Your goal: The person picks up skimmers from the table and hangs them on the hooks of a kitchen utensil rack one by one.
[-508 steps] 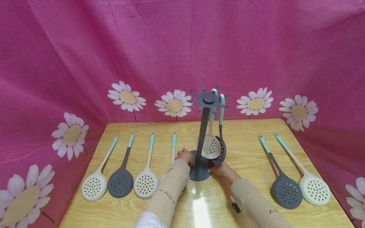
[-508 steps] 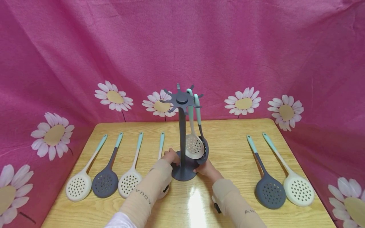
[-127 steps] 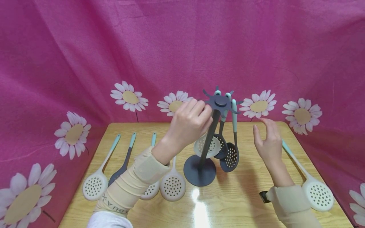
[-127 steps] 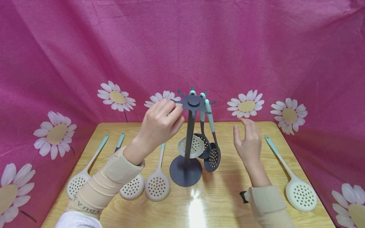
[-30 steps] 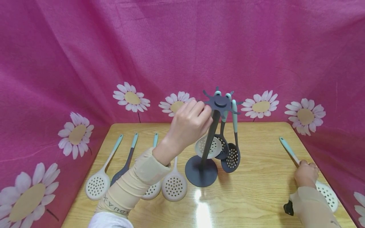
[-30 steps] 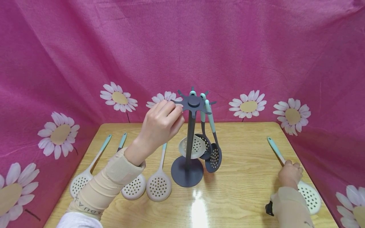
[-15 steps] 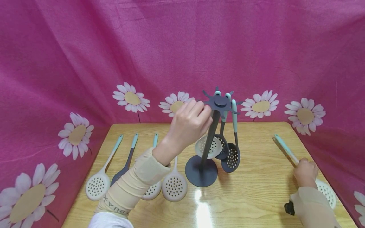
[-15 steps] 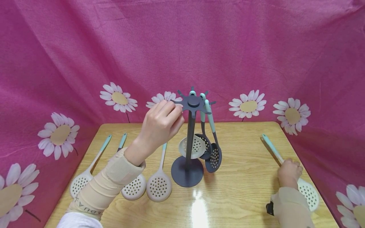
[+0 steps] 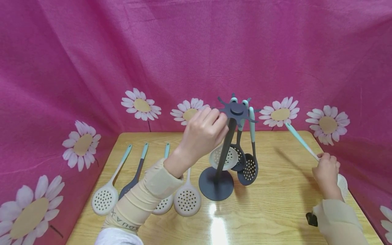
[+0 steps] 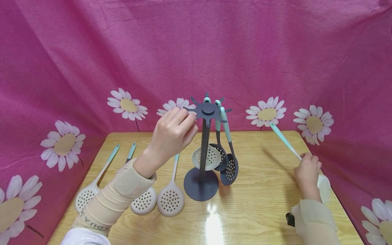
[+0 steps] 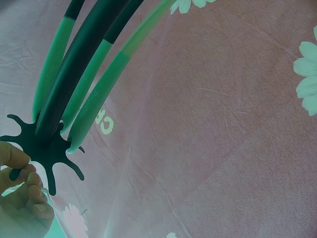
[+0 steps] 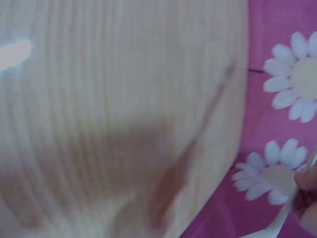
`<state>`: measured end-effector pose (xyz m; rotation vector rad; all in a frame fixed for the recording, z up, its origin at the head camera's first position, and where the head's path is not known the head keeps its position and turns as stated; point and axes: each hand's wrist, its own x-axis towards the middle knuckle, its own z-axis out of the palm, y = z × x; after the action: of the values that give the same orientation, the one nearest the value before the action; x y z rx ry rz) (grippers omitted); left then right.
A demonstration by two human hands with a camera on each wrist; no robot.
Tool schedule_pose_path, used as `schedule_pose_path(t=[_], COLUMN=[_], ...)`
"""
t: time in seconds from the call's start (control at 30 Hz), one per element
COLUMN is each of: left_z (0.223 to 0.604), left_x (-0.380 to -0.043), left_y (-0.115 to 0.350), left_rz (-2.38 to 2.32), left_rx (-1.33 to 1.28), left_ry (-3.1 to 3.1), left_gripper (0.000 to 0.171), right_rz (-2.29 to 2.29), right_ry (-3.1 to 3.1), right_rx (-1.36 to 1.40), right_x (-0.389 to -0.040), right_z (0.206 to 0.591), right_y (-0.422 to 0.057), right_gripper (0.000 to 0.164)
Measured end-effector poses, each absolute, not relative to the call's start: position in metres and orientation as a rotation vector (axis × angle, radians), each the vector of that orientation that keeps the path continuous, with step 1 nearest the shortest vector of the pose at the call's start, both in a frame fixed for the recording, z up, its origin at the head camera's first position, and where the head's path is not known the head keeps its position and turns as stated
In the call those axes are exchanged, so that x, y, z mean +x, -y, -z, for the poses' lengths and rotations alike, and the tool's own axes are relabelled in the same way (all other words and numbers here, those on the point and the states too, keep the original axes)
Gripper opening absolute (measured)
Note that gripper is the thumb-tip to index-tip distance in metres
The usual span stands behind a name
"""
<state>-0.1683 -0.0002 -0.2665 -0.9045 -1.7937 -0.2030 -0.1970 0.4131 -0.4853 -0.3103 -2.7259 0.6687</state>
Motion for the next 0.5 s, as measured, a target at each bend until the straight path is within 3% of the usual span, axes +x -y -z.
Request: schedule_pose_path(t=[0.5], left_z=[0.267], left_x=[-0.169], left_y=[0.0], left_rz=[0.193], left_rx=[-0.901], left_ry=[1.799], left_gripper=[0.008], right_rz=[-0.889], right_ry=[2.487], right_rx=[-0.136], right_x=[-0.18], right_z=[0.427], right_y=[-0.36], right_gripper=[0.033])
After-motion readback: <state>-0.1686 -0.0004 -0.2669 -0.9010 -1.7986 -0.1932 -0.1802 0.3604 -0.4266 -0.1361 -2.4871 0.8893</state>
